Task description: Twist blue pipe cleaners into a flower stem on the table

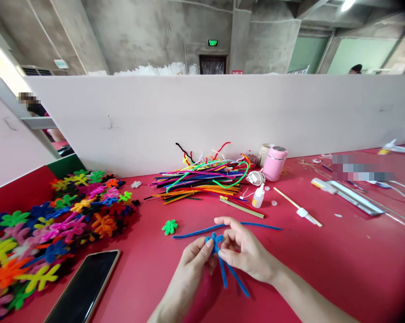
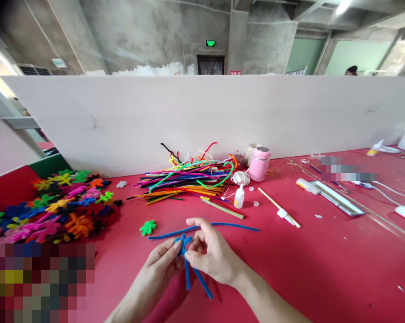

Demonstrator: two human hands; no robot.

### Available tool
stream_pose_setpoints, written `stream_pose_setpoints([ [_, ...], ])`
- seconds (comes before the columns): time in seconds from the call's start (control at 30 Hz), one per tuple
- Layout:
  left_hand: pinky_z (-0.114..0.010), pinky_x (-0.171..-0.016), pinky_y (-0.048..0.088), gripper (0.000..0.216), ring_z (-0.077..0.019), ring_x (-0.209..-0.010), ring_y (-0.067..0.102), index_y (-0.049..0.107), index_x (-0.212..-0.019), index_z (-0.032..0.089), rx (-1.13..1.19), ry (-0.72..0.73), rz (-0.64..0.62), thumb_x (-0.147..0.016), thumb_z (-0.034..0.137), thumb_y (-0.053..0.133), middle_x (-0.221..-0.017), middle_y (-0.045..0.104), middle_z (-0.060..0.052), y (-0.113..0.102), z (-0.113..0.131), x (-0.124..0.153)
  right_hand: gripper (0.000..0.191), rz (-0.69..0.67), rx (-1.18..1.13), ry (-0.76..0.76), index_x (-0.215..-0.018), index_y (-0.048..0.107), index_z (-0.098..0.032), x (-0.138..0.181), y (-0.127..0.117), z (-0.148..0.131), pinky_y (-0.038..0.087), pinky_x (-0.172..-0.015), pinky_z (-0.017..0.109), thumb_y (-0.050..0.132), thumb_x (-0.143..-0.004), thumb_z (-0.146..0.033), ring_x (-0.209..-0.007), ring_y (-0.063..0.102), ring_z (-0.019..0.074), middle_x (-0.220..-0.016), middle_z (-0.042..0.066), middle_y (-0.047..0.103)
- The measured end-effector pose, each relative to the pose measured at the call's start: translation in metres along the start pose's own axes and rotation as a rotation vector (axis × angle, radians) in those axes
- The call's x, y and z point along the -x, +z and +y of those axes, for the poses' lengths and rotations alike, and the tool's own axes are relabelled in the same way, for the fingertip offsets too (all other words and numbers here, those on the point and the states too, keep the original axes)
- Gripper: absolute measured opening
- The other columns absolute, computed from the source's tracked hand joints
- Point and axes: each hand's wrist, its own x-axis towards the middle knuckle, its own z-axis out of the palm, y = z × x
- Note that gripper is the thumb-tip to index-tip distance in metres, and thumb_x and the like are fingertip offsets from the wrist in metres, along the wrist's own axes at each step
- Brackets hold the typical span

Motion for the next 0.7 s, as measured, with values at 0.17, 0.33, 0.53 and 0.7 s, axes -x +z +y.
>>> stream_pose_setpoints([
  [0.17,-0.020,-0.048,0.029,0.017,-0.0076,-0.048,0.036,0.060,-0.061,0.014,-0.160,0.059,0.072,-0.065,0.030,0.065,-0.050,0.047,0.004,0.000,0.001,0.000,0.048,-0.024,0.030,0.008,-0.114,0.037,-0.020,-0.001,0.001,0.001,0.037,-0.055,0.021,0.052,-0.070,-0.008,-0.058,0.044,0.0081,-0.065,-0.006,0.046],
  [0.33,-0.020,-0.044,0.026,0.021,-0.0064,-0.043,0.033,0.058,-0.057,0.013,-0.217,0.105,0.118,-0.063,0.032,0.065,-0.046,0.046,0.005,0.006,0.005,0.000,0.052,-0.102,0.033,0.033,-0.119,0.034,-0.020,-0.001,0.001,0.001,0.036,-0.056,0.022,0.050,-0.071,-0.007,-0.060,0.044,0.0090,-0.066,-0.005,0.045],
  [0.53,-0.020,-0.046,0.030,0.018,-0.0072,-0.044,0.037,0.061,-0.061,0.014,-0.187,0.099,0.132,-0.062,0.031,0.066,-0.048,0.050,0.004,0.006,0.005,0.000,0.057,-0.088,0.061,0.046,-0.121,0.033,-0.020,-0.001,0.001,0.002,0.035,-0.053,0.021,0.050,-0.068,-0.004,-0.056,0.042,0.0078,-0.063,-0.006,0.043],
  [0.7,-0.020,-0.045,0.030,0.016,-0.0073,-0.044,0.036,0.063,-0.059,0.014,-0.203,0.091,0.098,-0.062,0.029,0.067,-0.047,0.050,0.003,0.010,0.008,0.001,0.062,-0.082,0.064,0.062,-0.123,0.030,-0.021,-0.001,0.000,0.005,0.034,-0.052,0.021,0.051,-0.067,-0.005,-0.055,0.042,0.0078,-0.062,-0.007,0.044],
])
